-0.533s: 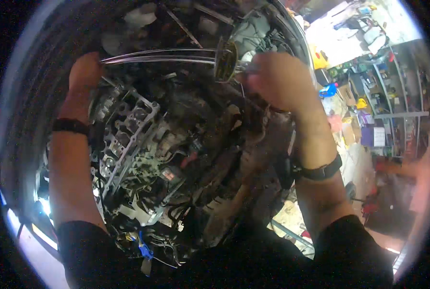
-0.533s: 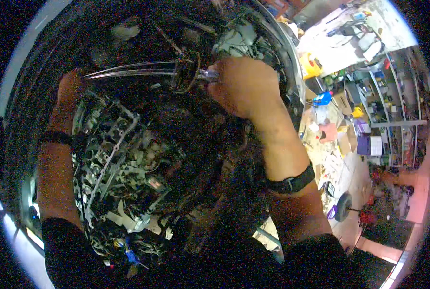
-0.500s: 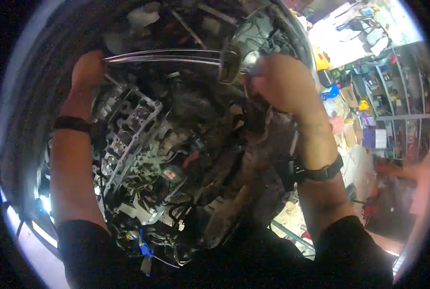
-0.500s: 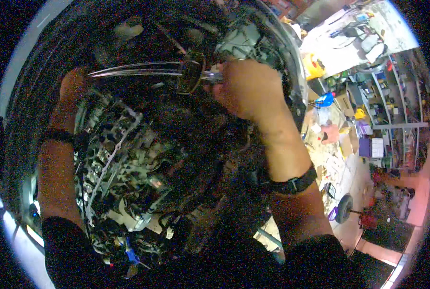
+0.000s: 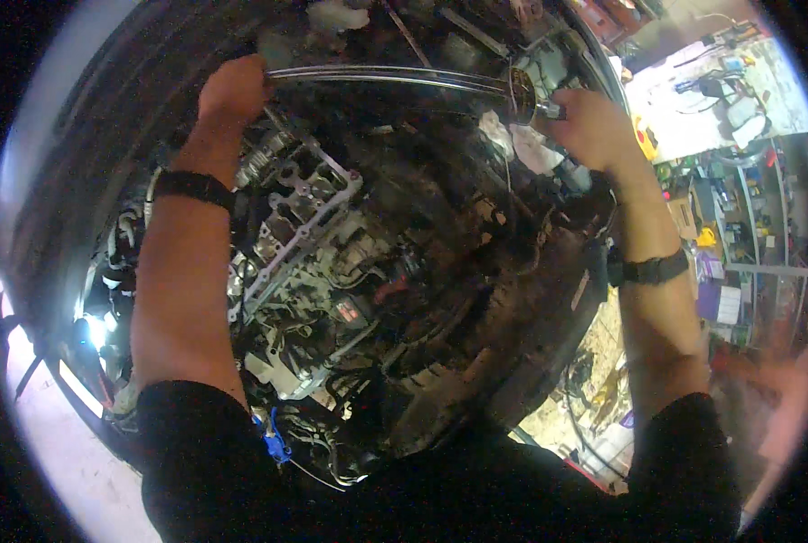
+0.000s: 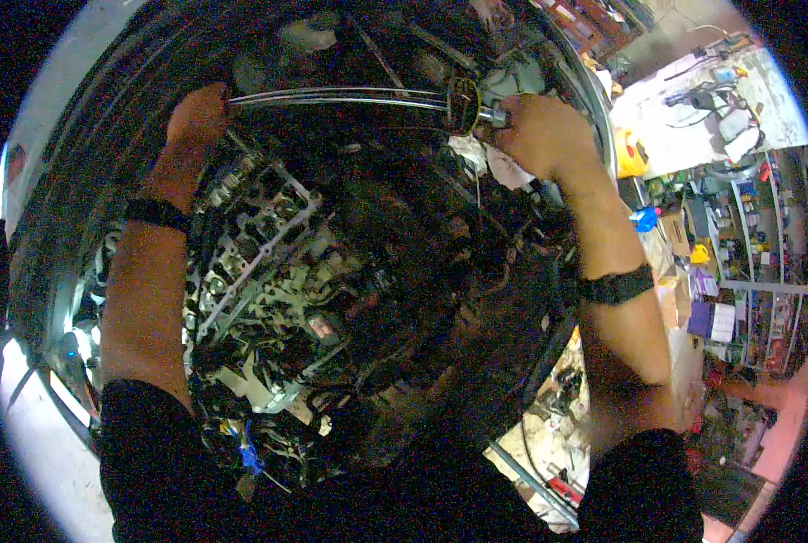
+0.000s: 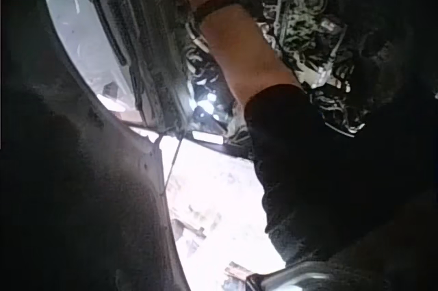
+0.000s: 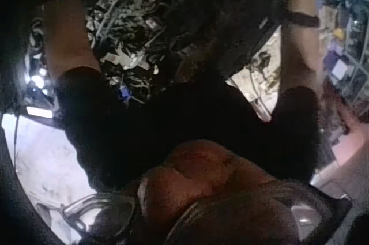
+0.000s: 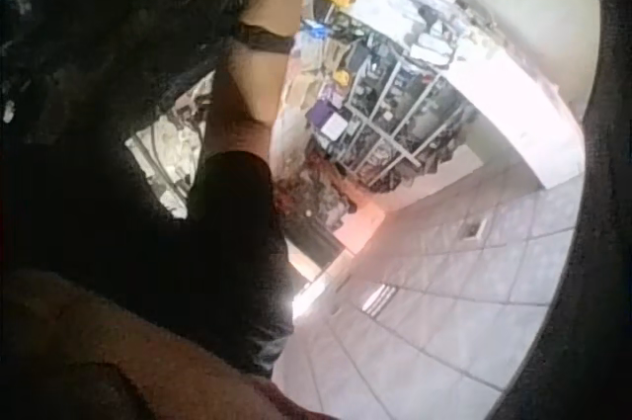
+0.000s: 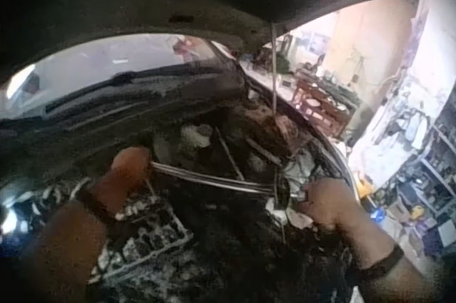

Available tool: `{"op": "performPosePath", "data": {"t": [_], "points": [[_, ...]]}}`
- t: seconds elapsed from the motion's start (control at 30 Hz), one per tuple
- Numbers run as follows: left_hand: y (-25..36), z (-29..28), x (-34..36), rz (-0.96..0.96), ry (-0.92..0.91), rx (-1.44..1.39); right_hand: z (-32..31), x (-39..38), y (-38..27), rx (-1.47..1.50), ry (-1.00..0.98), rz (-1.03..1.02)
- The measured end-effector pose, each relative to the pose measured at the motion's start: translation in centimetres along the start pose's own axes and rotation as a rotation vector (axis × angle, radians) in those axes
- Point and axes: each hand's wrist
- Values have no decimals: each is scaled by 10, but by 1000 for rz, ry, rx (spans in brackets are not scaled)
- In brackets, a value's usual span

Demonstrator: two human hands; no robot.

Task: Tighten or adjust bolts on a car's cylinder head using a torque wrench.

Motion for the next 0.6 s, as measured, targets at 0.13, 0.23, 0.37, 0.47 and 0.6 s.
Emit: {"op": "performPosePath", "data": {"t": [0.13, 0.23, 0.37, 0.47, 0.6], "points": [[-49, 49, -3, -191, 20, -274, 13, 28, 21, -53, 43, -121], [-52, 93, -28, -196, -274, -400, 30, 47, 29, 12, 130, -74], [-16, 110, -54, -276, -362, -375, 29, 62, 42, -54, 139, -76], [-20, 127, -52, -304, -258, -265, 32, 75, 50, -118, 191, -147], [-12, 140, -50, -271, -250, -261, 17, 71, 43, -42, 165, -86]]}}
Point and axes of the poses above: each hand's wrist, its own x-axis towards the middle knuckle, its own z-axis out of the palm, y = z × x, and after that the axes turned 14 degrees about -z, right-handed
